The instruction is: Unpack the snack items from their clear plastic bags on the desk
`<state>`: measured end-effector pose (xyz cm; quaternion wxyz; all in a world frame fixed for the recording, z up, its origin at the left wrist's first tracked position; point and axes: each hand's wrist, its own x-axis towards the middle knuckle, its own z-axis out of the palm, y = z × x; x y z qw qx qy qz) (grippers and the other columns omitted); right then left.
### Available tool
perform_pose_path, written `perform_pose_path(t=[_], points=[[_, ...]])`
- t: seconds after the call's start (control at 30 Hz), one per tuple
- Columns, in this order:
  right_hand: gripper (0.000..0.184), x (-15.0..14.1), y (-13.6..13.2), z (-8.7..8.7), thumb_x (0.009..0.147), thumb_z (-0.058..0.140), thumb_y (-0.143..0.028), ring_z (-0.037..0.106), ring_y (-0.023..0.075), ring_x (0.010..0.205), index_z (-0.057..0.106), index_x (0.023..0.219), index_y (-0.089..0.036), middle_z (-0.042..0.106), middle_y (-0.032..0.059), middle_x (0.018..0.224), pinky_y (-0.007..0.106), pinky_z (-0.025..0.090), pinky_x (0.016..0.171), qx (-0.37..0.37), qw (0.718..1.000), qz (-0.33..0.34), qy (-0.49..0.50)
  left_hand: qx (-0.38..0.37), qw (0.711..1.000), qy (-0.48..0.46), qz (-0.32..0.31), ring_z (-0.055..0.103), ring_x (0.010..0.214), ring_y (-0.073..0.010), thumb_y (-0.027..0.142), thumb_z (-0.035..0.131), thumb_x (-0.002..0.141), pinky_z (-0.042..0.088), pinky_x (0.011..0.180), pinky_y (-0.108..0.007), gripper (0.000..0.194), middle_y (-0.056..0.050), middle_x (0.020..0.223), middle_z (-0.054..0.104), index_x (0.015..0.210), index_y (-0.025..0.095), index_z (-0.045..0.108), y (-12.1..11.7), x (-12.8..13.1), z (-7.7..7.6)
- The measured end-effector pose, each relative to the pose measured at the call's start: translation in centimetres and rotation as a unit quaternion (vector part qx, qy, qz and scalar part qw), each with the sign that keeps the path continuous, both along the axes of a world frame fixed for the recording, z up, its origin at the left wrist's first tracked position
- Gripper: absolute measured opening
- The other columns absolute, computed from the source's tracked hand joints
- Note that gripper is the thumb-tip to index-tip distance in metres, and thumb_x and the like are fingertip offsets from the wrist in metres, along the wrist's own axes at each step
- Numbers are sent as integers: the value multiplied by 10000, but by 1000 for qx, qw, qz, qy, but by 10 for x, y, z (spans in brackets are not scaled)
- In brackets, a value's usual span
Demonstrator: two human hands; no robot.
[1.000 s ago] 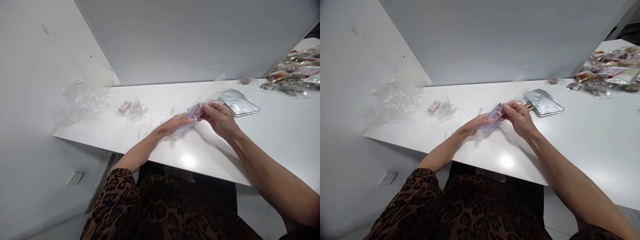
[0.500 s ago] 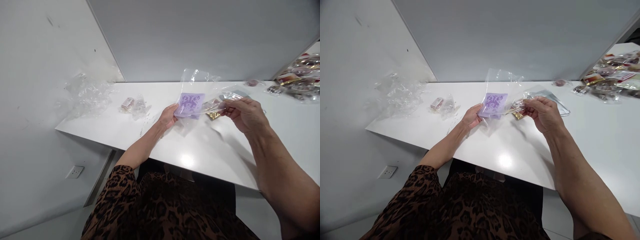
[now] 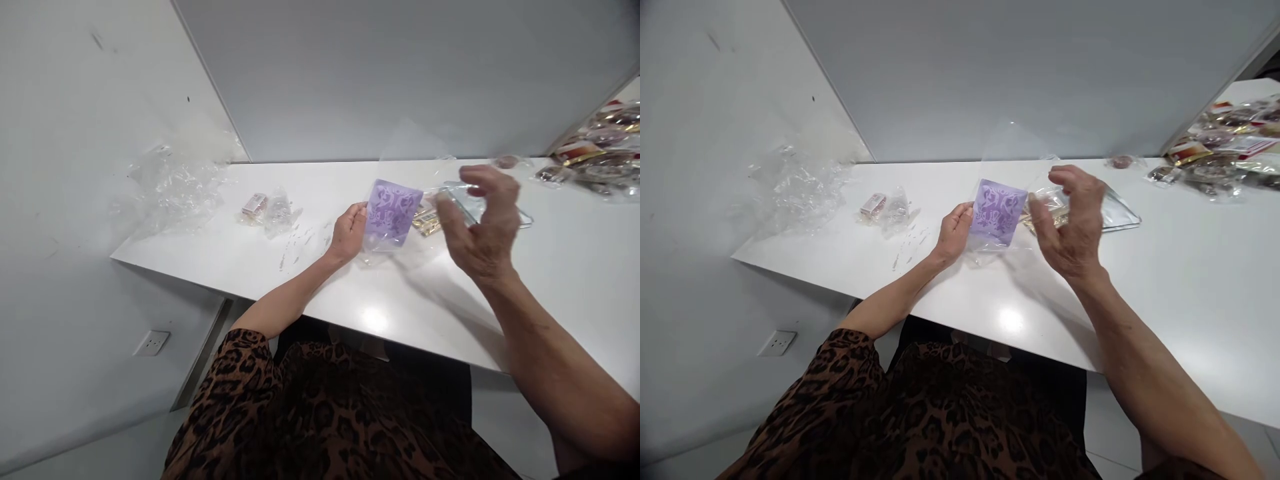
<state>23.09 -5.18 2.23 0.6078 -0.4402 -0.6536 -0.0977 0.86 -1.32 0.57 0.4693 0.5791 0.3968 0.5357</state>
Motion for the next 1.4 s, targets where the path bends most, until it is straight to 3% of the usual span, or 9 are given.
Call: perform_pose_path(t=[0.17, 0.37, 0.6, 0.83, 0.97, 1.07, 1.2, 1.3, 1.4], points=[[887, -10, 9, -17, 632, 974, -645, 695, 322, 1082, 601, 1353, -290, 703, 77, 1177, 571, 619, 907, -288, 935, 120, 169, 28, 997, 35, -56, 671, 944, -183, 303, 588, 1067, 544, 972, -349, 202, -26, 929, 744, 1098, 225, 771, -14, 5, 1], [450, -5, 5, 1, 564, 1068, -481, 639, 200, 765, 736, 790, -277, 710, 14, 836, 405, 621, 710, -313, 844, 259, 350, -85, 994, -60, -39, 713, 1209, -195, 302, 580, 1089, 543, 1064, -324, 187, -54, 1204, 788, 1081, 218, 746, -15, 6, 12], [400, 64, 30, 16, 698, 958, -244, 705, 260, 850, 559, 673, -224, 703, 53, 880, 430, 535, 627, -105, 865, 61, 487, -164, 962, -214, 33, 732, 1267, -246, 361, 556, 1120, 553, 1084, -401, 247, -101, 1299, 762, 1221, 184, 696, -1, -17, 37], [377, 79, 35, 4, 674, 981, -213, 569, 193, 658, 609, 615, -205, 617, 52, 720, 435, 445, 633, -302, 828, -74, 467, -132, 944, -301, 7, 684, 1359, -248, 312, 489, 1141, 544, 1121, -427, 287, -86, 1380, 708, 1331, 189, 666, 9, -37, 46], [324, 64, 34, -3, 630, 937, -105, 591, 227, 820, 655, 730, -228, 675, 70, 884, 507, 483, 883, -253, 893, -193, 317, -147, 945, -291, -35, 678, 1376, -278, 369, 583, 1104, 549, 1120, -437, 281, -86, 1409, 708, 1324, 221, 677, 6, -33, 46], [246, 40, 26, -3, 735, 923, -303, 628, 232, 902, 730, 875, -243, 736, 95, 1039, 452, 509, 884, -229, 920, -38, 315, -159, 945, -274, -81, 696, 1349, -285, 416, 642, 1072, 556, 1109, -448, 293, -86, 1400, 728, 1304, 243, 690, 3, -28, 44], [493, 1, 11, -3, 699, 973, -598, 665, 197, 875, 798, 1010, -257, 776, 74, 1054, 328, 527, 687, -404, 788, 279, 371, -165, 942, -249, -153, 744, 1255, -271, 450, 671, 1053, 564, 1087, -451, 300, -87, 1364, 757, 1277, 255, 707, 0, -23, 37], [502, -15, 5, -2, 640, 1020, -569, 652, 147, 810, 807, 993, -284, 757, 8, 953, 265, 522, 617, -433, 741, 347, 379, -193, 937, -218, -193, 763, 1206, -280, 509, 704, 1021, 569, 1070, -454, 359, -113, 1325, 777, 1261, 242, 723, -3, -19, 36], [420, -14, 5, -2, 581, 1054, -484, 554, 104, 642, 764, 776, -253, 646, -28, 721, 254, 468, 532, -386, 767, 338, 386, -228, 930, -183, -224, 768, 1183, -310, 646, 669, 997, 581, 1039, -462, 517, -152, 1261, 799, 1263, 206, 734, -4, -19, 38]])
